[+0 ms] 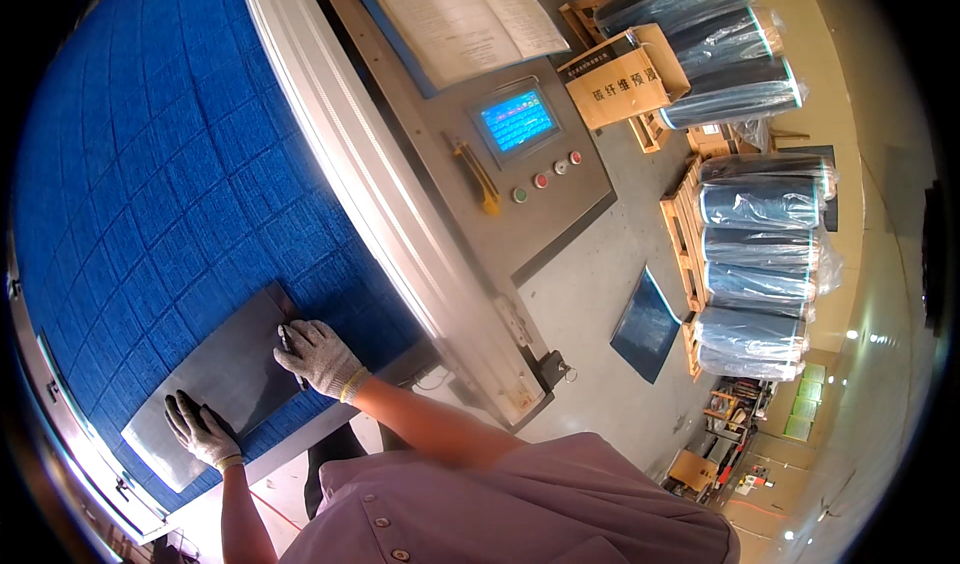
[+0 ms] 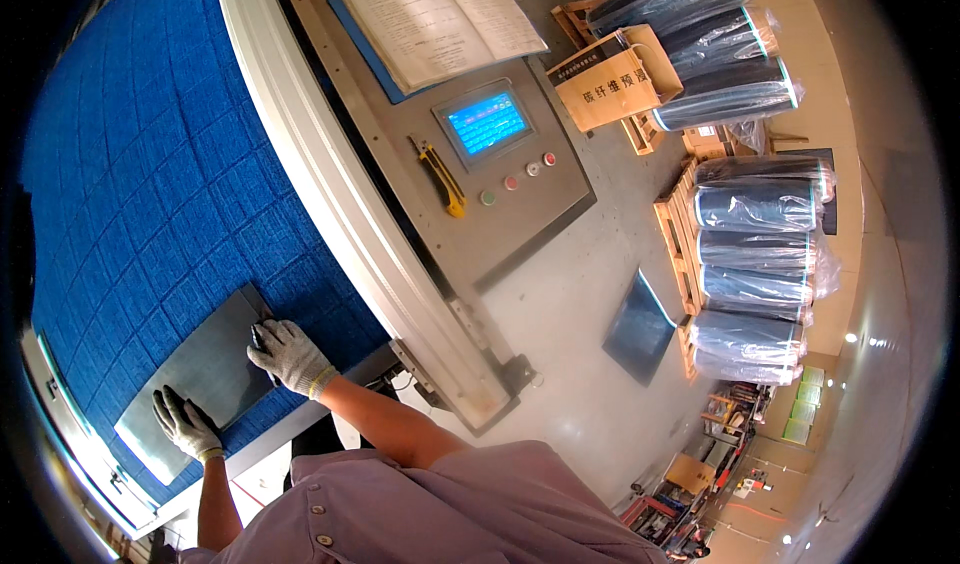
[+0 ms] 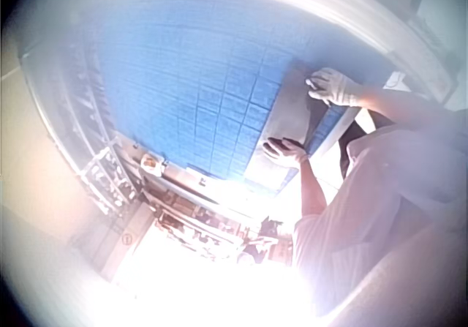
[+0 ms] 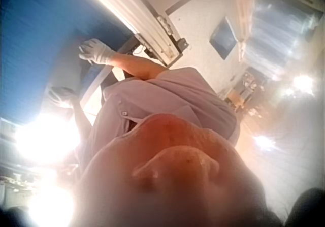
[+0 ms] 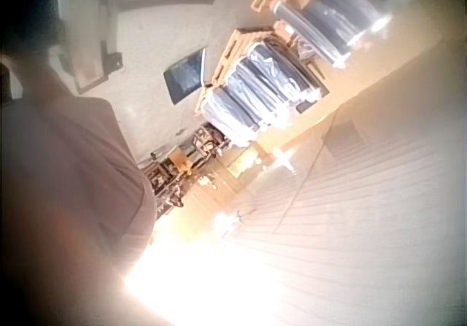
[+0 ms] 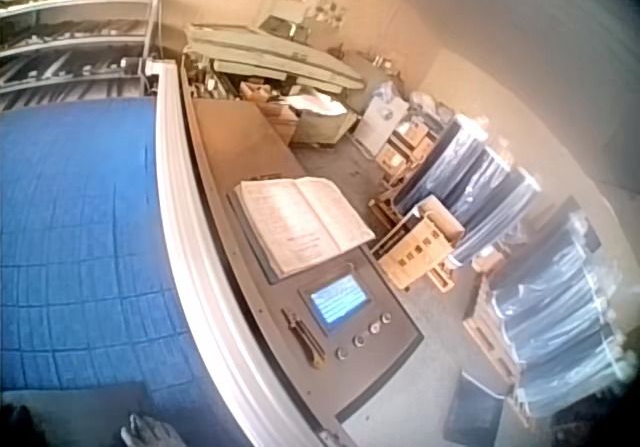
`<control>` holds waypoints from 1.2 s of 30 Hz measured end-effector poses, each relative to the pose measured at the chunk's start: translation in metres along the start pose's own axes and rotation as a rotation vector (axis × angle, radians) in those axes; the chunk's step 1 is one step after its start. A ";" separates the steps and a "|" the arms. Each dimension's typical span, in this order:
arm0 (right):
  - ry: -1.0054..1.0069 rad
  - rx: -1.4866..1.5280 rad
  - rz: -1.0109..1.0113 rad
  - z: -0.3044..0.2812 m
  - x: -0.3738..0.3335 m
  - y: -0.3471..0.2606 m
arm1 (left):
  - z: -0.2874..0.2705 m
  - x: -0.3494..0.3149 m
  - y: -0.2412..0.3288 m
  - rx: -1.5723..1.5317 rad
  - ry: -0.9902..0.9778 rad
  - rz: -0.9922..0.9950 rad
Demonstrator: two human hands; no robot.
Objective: The person handles a large rectangular panel on a blue workbench, using a marker to write on its surface. They then lift the panel and place it onto a metal rack among other similar panels. The person also picks up and places a wooden spacer on the rack.
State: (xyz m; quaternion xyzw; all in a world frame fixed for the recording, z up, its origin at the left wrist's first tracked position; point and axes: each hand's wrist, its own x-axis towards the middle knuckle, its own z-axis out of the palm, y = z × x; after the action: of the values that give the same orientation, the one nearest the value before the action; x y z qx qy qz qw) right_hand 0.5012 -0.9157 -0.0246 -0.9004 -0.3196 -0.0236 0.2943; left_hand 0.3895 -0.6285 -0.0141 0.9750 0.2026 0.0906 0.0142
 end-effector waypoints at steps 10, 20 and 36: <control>-0.001 0.008 0.000 -0.001 0.001 0.000 | 0.000 0.000 -0.001 0.008 -0.001 0.009; 0.006 -0.015 -0.003 0.002 0.000 0.000 | -0.001 0.001 0.001 0.033 -0.013 0.008; -0.004 -0.022 -0.011 -0.001 0.001 0.000 | -0.003 0.000 0.002 -0.004 0.001 0.014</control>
State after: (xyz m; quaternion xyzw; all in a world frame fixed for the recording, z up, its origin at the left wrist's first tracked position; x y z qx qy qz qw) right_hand 0.5021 -0.9160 -0.0234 -0.9019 -0.3247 -0.0268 0.2835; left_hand 0.3900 -0.6305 -0.0109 0.9763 0.1956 0.0917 0.0155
